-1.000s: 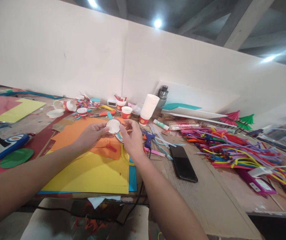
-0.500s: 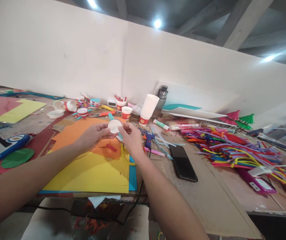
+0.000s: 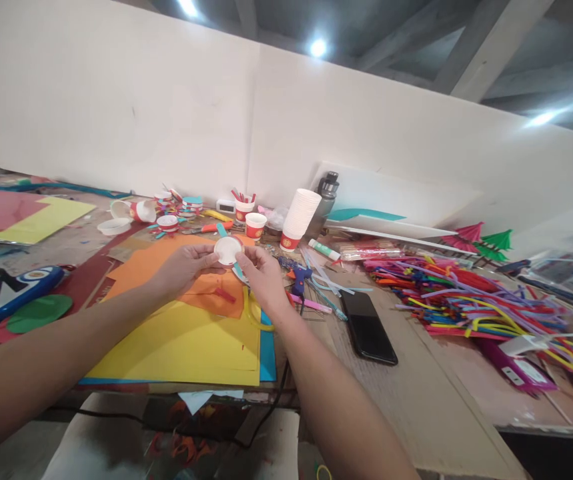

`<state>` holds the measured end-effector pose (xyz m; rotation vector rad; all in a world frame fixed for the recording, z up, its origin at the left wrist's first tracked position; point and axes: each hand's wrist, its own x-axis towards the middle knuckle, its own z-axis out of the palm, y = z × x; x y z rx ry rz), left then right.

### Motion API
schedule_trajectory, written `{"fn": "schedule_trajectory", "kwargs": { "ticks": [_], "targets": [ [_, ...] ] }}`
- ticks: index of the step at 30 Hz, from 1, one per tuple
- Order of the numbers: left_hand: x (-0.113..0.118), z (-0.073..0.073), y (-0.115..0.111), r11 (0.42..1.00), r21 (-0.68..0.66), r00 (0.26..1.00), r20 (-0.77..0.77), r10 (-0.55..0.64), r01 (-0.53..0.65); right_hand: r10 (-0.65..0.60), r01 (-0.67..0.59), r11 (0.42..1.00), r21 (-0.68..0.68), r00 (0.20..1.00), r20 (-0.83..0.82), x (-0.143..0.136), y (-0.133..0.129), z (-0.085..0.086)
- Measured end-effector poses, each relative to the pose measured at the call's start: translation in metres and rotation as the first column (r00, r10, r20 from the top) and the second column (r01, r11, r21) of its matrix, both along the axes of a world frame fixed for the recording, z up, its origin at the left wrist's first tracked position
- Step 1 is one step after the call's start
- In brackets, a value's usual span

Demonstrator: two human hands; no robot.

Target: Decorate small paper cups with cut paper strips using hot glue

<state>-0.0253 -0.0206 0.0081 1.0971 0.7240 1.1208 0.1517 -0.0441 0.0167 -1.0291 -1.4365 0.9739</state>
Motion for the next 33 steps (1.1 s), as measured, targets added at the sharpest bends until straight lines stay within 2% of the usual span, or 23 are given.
{"fn": "schedule_trajectory", "kwargs": {
  "ticks": [9,13,18,24,33],
  "targets": [
    [0.0005,0.0007,-0.0004,1.000,-0.011,1.000,-0.027,0.011,-0.011,-0.042,0.042,0.999,0.010,0.999,0.023,-0.0009,0.0003,0.0007],
    [0.0018,0.0004,-0.0012,1.000,-0.016,1.000,0.000,0.019,-0.019,-0.006,0.006,1.000,-0.004,1.000,0.004,0.0016,0.0024,0.0001],
    [0.0028,0.0012,-0.0027,1.000,-0.009,0.999,0.051,0.010,-0.010,0.089,-0.101,0.994,-0.052,0.977,-0.195,0.0036,0.0054,-0.0017],
    [0.0025,0.0036,-0.0033,1.000,-0.005,1.000,0.013,-0.002,0.002,0.111,-0.176,0.975,-0.135,0.915,-0.388,0.0009,0.0046,-0.0026],
    [0.0009,0.0040,-0.0036,1.000,0.015,0.999,-0.035,0.014,-0.014,0.130,-0.238,0.954,-0.181,0.875,-0.467,0.0014,0.0036,-0.0032]
  ]
}}
